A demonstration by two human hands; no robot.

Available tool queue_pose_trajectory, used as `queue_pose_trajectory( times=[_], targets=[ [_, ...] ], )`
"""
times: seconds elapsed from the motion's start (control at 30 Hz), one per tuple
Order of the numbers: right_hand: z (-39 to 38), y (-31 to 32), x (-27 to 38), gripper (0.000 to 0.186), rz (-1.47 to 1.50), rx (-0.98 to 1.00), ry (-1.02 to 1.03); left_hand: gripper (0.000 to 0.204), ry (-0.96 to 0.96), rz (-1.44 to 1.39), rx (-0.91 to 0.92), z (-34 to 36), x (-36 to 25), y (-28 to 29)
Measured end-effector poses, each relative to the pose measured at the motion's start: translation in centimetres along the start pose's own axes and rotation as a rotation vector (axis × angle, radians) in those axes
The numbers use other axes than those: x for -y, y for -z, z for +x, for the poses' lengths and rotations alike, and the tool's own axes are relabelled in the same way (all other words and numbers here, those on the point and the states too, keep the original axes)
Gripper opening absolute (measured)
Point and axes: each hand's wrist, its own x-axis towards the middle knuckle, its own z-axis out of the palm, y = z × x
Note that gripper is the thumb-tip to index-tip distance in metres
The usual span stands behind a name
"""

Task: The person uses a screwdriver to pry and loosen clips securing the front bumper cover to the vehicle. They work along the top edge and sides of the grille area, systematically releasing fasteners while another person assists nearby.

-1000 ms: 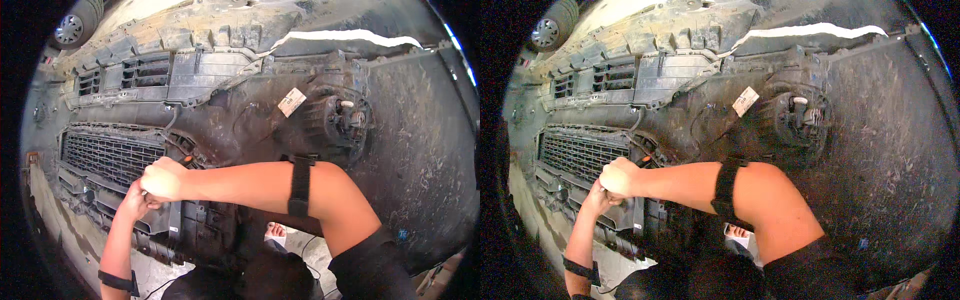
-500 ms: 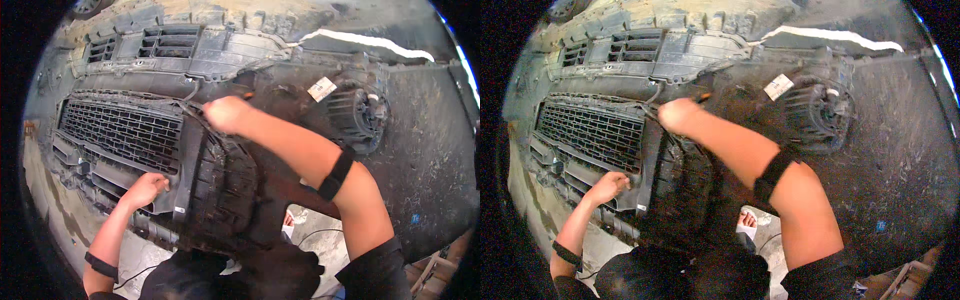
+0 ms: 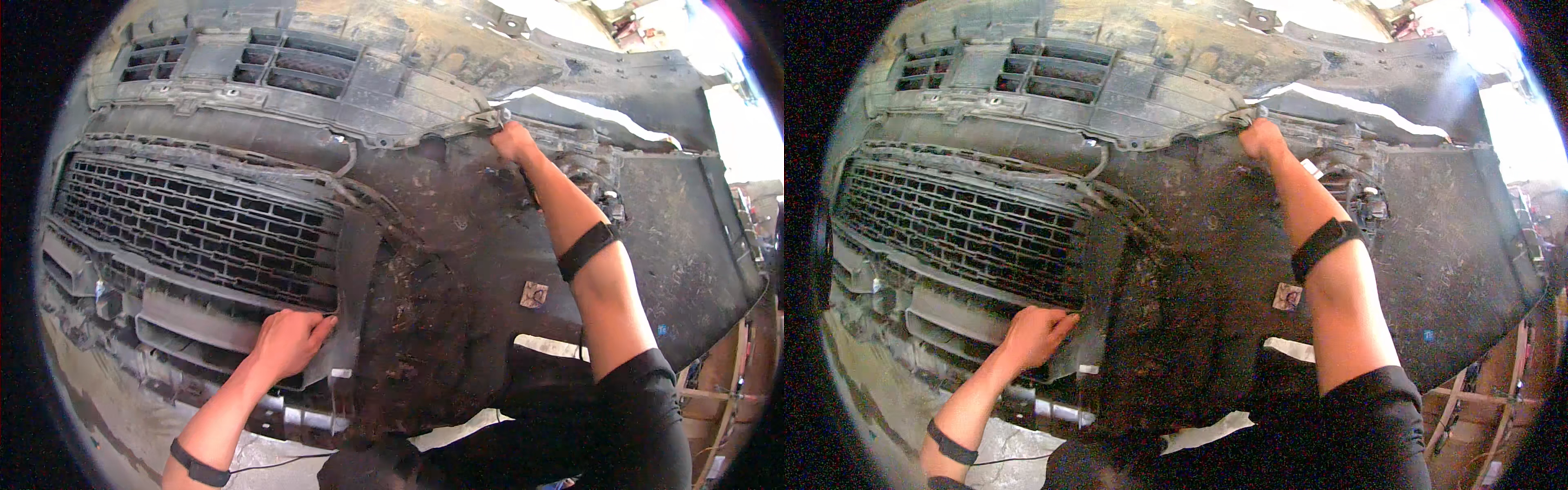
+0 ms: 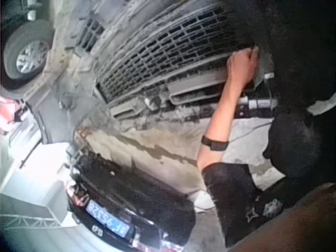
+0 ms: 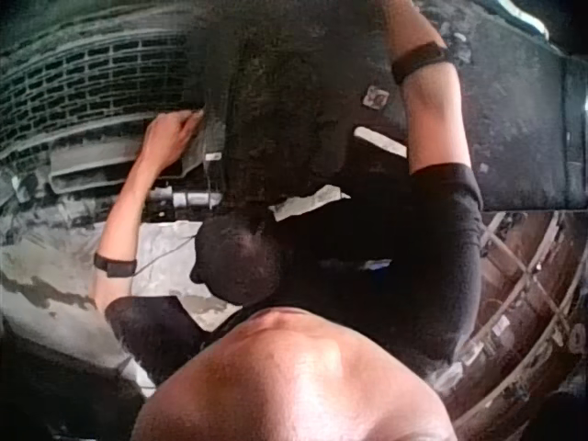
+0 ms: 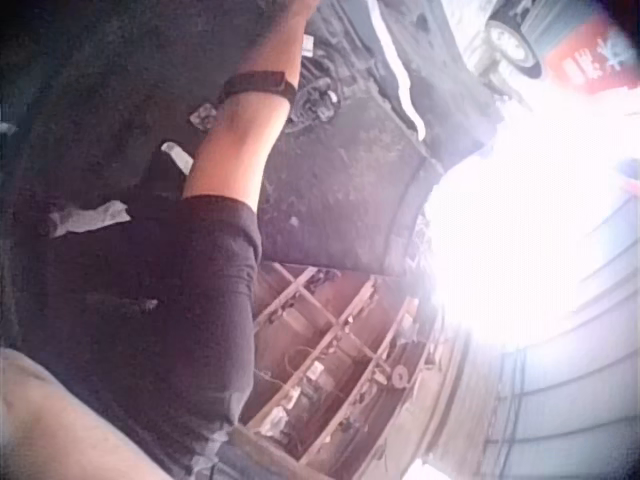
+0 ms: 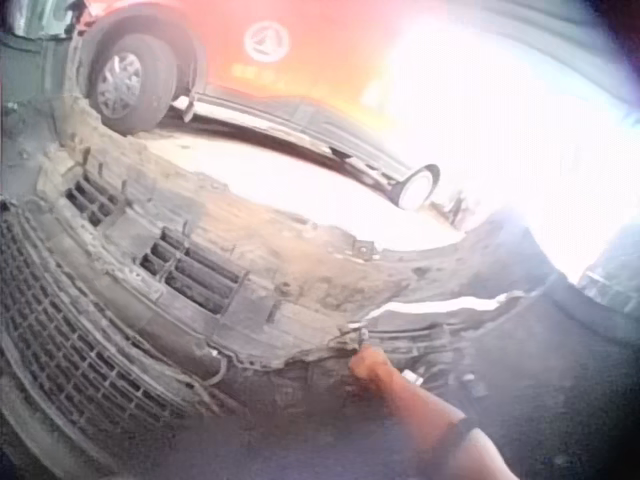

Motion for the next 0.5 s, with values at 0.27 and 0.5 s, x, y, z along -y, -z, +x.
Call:
queue_pose_trajectory(
  times=[0.27,0.5],
  targets=[
    [7.6,0.0,-1.0,0.047,0.182,-0.123,0.092,0.038,-0.032,0.238,-0.171,-0.5,-0.4,-1.6],
    [11.6,-0.1,-2.3,0.057,0.440,0.041,-0.022,0.036,-0.010,0.370,-0.208,0.0,-0.5,-2.3]
  ],
)
